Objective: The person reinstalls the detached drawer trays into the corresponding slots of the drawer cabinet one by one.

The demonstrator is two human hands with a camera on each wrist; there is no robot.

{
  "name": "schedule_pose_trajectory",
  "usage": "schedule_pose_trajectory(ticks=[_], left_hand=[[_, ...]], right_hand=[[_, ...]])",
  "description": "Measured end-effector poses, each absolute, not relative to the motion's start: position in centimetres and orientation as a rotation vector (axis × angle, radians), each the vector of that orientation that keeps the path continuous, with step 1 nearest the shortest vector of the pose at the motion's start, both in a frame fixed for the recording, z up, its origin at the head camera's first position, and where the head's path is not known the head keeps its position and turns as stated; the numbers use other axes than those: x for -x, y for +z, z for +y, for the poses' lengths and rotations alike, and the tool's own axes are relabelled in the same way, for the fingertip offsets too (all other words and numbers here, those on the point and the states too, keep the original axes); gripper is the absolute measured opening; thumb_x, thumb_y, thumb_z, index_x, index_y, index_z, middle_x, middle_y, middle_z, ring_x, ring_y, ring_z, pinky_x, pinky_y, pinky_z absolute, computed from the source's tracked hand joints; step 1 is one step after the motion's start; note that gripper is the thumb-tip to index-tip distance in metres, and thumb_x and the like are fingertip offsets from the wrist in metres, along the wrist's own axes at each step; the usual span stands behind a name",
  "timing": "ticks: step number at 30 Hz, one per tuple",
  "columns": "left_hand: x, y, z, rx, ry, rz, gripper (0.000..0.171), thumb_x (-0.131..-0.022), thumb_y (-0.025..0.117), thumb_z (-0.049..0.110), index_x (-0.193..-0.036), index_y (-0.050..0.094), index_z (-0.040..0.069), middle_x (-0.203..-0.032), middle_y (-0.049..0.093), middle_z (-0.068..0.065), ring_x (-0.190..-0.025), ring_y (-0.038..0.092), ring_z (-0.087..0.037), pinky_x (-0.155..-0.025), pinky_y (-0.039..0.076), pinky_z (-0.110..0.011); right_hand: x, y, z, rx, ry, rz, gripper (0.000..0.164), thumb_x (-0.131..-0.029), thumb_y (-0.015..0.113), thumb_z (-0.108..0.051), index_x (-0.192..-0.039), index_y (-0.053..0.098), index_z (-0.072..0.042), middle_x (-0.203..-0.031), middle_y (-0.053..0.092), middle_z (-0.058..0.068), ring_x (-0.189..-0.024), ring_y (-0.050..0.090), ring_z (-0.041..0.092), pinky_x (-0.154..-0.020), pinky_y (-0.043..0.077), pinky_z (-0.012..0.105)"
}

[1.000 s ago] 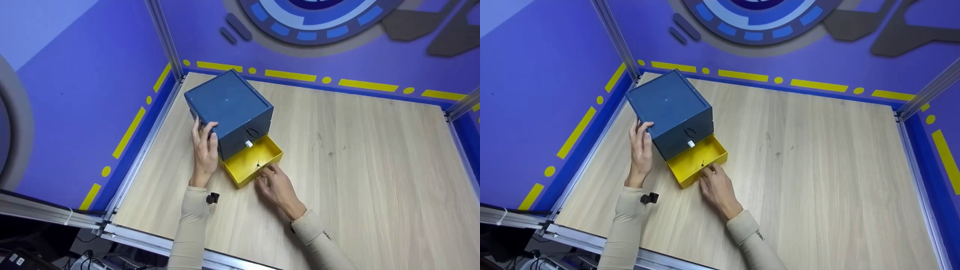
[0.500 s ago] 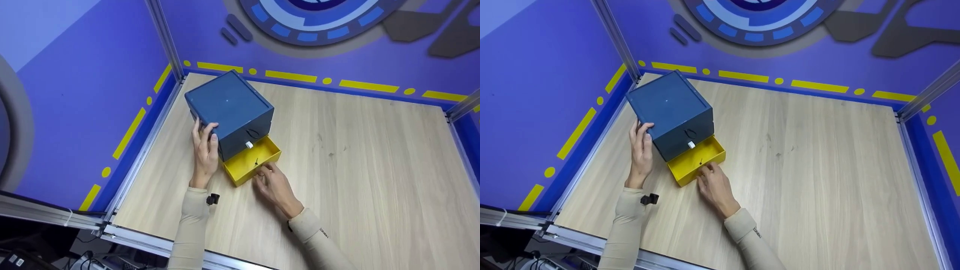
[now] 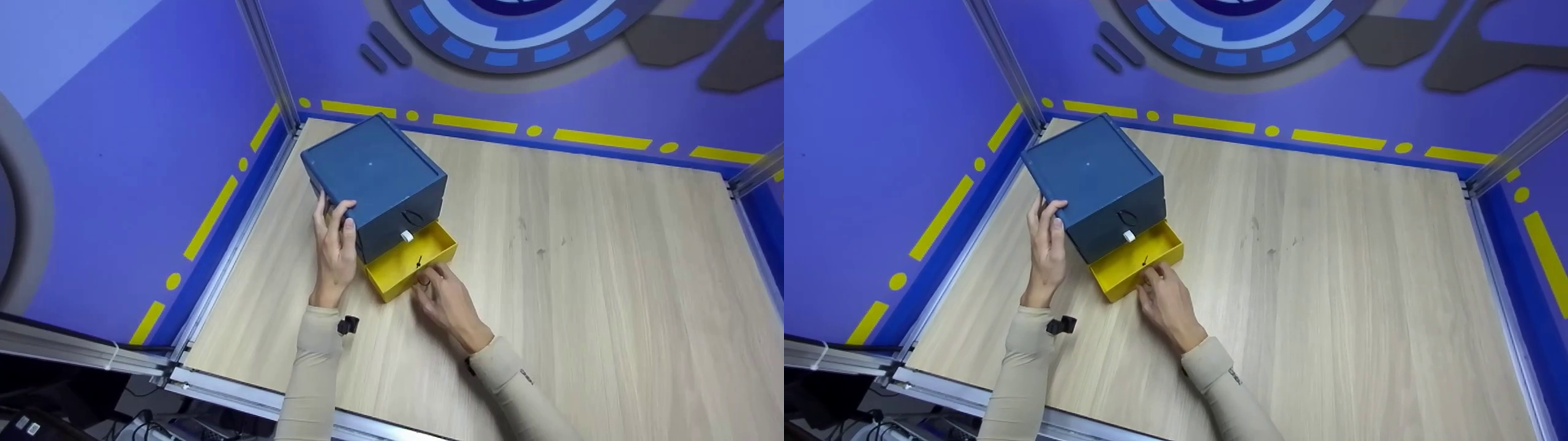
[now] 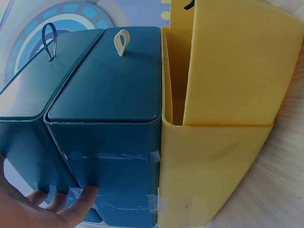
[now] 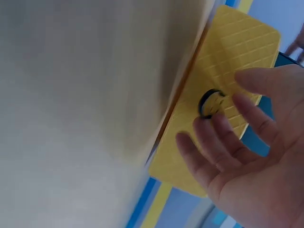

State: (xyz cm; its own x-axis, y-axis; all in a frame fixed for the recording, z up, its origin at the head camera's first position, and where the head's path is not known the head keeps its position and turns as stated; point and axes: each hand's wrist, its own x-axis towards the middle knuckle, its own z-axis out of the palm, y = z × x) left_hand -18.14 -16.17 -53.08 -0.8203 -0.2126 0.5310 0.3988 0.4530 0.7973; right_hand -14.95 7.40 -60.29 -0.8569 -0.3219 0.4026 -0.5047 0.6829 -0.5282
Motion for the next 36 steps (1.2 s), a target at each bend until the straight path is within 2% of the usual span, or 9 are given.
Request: schedule_pose_trajectory(ticks=[7,13,19,24,36], left_hand=[[18.0,-53.1,-16.0,0.152,-1.385,-2.14,0.059,-0.112,0.035,0.059,-0.139,0.064,0.014,-0.172,0.021,-0.03,-0.161,0.022,-0.046,-0.127,0.021,-0.069],[18.1,-53.0,-16.1,0.158,-1.378,-2.139,0.053,-0.113,0.038,0.054,-0.139,0.063,0.015,-0.172,0.02,-0.027,-0.161,0.022,-0.045,-0.126,0.022,-0.069],[18.2,-52.8,-16.3,0.157,-1.379,-2.139,0.056,-0.112,0.036,0.057,-0.139,0.063,0.016,-0.173,0.02,-0.026,-0.16,0.023,-0.044,-0.126,0.024,-0.068],[18.2,-52.9,-16.3,0.157,-1.366,-2.133,0.054,-0.113,0.037,0.054,-0.138,0.064,0.015,-0.172,0.022,-0.025,-0.161,0.023,-0.044,-0.127,0.022,-0.068],[18.3,-53.0,-16.2,0.161,-1.363,-2.115,0.051,-0.113,0.039,0.051,-0.137,0.065,0.015,-0.17,0.023,-0.03,-0.161,0.023,-0.044,-0.128,0.02,-0.067]], right_hand=[[15.1,-60.7,6.9,-0.669,0.926,-2.575,0.015,-0.089,0.082,-0.01,-0.101,0.074,-0.006,-0.105,0.068,0.011,-0.088,0.069,0.026,-0.08,0.06,0.042],[15.4,-60.6,6.6,-0.675,0.887,-2.55,0.015,-0.089,0.082,-0.01,-0.1,0.073,-0.006,-0.104,0.068,0.011,-0.087,0.069,0.026,-0.079,0.06,0.041],[15.7,-60.5,6.3,-0.677,0.874,-2.551,0.015,-0.089,0.083,-0.009,-0.1,0.074,-0.006,-0.104,0.068,0.011,-0.087,0.068,0.026,-0.078,0.06,0.041],[15.9,-60.7,6.0,-0.683,0.877,-2.535,0.014,-0.089,0.082,-0.008,-0.099,0.074,-0.006,-0.105,0.068,0.011,-0.085,0.069,0.026,-0.076,0.06,0.04],[16.3,-60.7,5.5,-0.655,0.878,-2.587,0.015,-0.091,0.081,-0.011,-0.103,0.074,-0.005,-0.109,0.068,0.014,-0.089,0.069,0.028,-0.08,0.06,0.043]])
